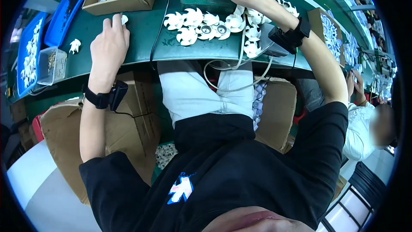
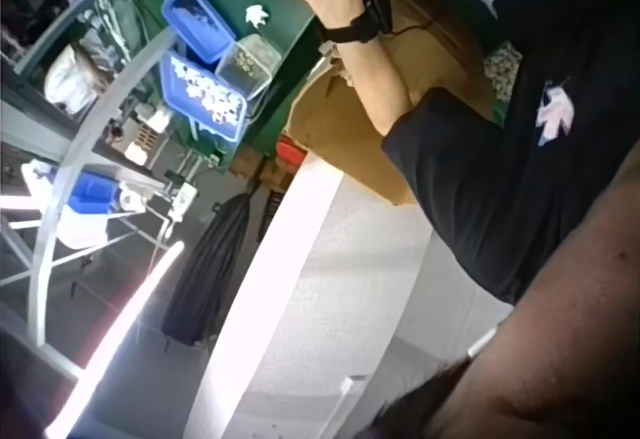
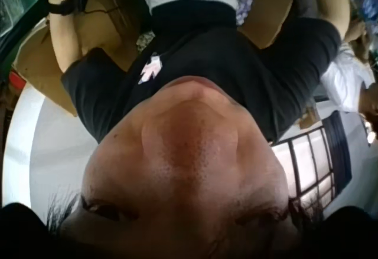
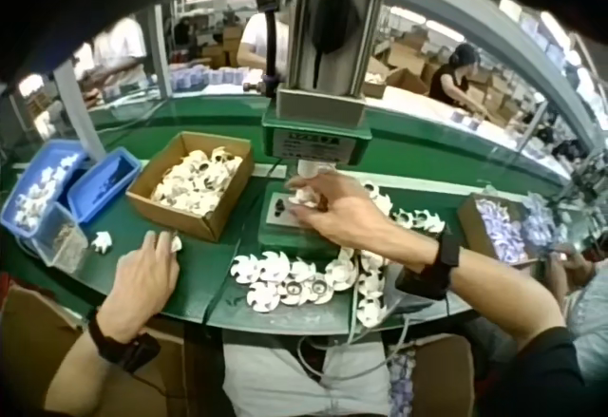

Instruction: Assembling small plastic fan components by hand and using a manual press.

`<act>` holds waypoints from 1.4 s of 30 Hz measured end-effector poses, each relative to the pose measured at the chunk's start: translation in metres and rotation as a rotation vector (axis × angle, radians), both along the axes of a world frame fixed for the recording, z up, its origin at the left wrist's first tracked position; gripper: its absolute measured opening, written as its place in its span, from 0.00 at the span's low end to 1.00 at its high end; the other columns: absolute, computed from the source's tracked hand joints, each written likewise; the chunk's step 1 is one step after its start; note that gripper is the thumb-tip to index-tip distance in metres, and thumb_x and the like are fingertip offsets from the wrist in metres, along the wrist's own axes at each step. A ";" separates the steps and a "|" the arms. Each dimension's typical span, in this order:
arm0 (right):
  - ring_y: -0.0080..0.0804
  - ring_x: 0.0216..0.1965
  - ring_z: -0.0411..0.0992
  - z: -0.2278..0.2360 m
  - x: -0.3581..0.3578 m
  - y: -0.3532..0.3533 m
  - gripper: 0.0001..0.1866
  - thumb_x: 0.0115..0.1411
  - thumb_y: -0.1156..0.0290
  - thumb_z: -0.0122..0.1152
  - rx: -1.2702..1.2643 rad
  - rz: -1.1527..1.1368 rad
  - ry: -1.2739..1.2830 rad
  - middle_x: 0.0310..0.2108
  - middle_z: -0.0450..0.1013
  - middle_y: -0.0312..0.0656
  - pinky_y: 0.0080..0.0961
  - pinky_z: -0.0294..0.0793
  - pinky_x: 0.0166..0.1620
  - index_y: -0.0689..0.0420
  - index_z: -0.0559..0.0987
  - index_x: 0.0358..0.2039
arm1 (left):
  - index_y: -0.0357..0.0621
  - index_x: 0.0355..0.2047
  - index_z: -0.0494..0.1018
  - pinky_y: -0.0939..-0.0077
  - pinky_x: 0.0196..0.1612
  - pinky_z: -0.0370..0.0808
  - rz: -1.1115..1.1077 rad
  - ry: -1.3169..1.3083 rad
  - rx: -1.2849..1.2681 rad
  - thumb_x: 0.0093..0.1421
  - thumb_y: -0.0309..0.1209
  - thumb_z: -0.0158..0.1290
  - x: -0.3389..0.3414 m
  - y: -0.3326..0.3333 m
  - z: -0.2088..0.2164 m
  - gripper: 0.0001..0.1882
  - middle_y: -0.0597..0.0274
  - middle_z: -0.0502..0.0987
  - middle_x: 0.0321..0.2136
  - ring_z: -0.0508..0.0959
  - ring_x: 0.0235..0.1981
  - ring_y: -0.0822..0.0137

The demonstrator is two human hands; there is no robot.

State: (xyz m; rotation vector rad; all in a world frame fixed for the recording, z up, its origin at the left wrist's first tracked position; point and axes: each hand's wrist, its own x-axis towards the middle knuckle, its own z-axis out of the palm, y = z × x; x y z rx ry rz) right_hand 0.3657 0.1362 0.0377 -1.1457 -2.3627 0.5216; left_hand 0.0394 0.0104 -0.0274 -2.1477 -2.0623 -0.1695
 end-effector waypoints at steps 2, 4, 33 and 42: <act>0.43 0.35 0.77 -0.008 0.003 0.003 0.23 0.63 0.59 0.68 0.044 0.035 0.116 0.37 0.79 0.53 0.38 0.77 0.40 0.59 0.81 0.54 | 0.45 0.54 0.70 0.55 0.30 0.82 -0.079 -0.052 0.102 0.71 0.34 0.51 0.016 -0.001 0.012 0.14 0.48 0.77 0.41 0.84 0.31 0.46; 0.38 0.33 0.77 -0.013 0.007 0.003 0.21 0.66 0.63 0.66 -0.017 0.010 0.282 0.38 0.80 0.50 0.34 0.77 0.36 0.62 0.79 0.54 | 0.45 0.54 0.72 0.60 0.30 0.81 -0.193 -0.174 0.210 0.70 0.33 0.52 0.037 -0.003 0.022 0.14 0.52 0.77 0.40 0.84 0.30 0.49; 0.49 0.40 0.81 -0.004 0.018 -0.071 0.21 0.45 0.61 0.75 -0.243 0.354 0.192 0.34 0.81 0.50 0.37 0.81 0.46 0.63 0.87 0.37 | 0.36 0.53 0.78 0.63 0.29 0.68 -0.842 -0.387 0.257 0.57 0.26 0.65 0.102 -0.011 0.048 0.23 0.56 0.73 0.28 0.72 0.27 0.56; 0.40 0.45 0.81 0.003 0.053 -0.015 0.24 0.60 0.69 0.69 0.121 0.009 0.141 0.51 0.79 0.50 0.33 0.82 0.48 0.57 0.83 0.57 | 0.43 0.49 0.80 0.67 0.29 0.71 -0.858 -0.461 0.145 0.51 0.29 0.69 0.104 -0.007 0.047 0.24 0.61 0.73 0.28 0.74 0.28 0.60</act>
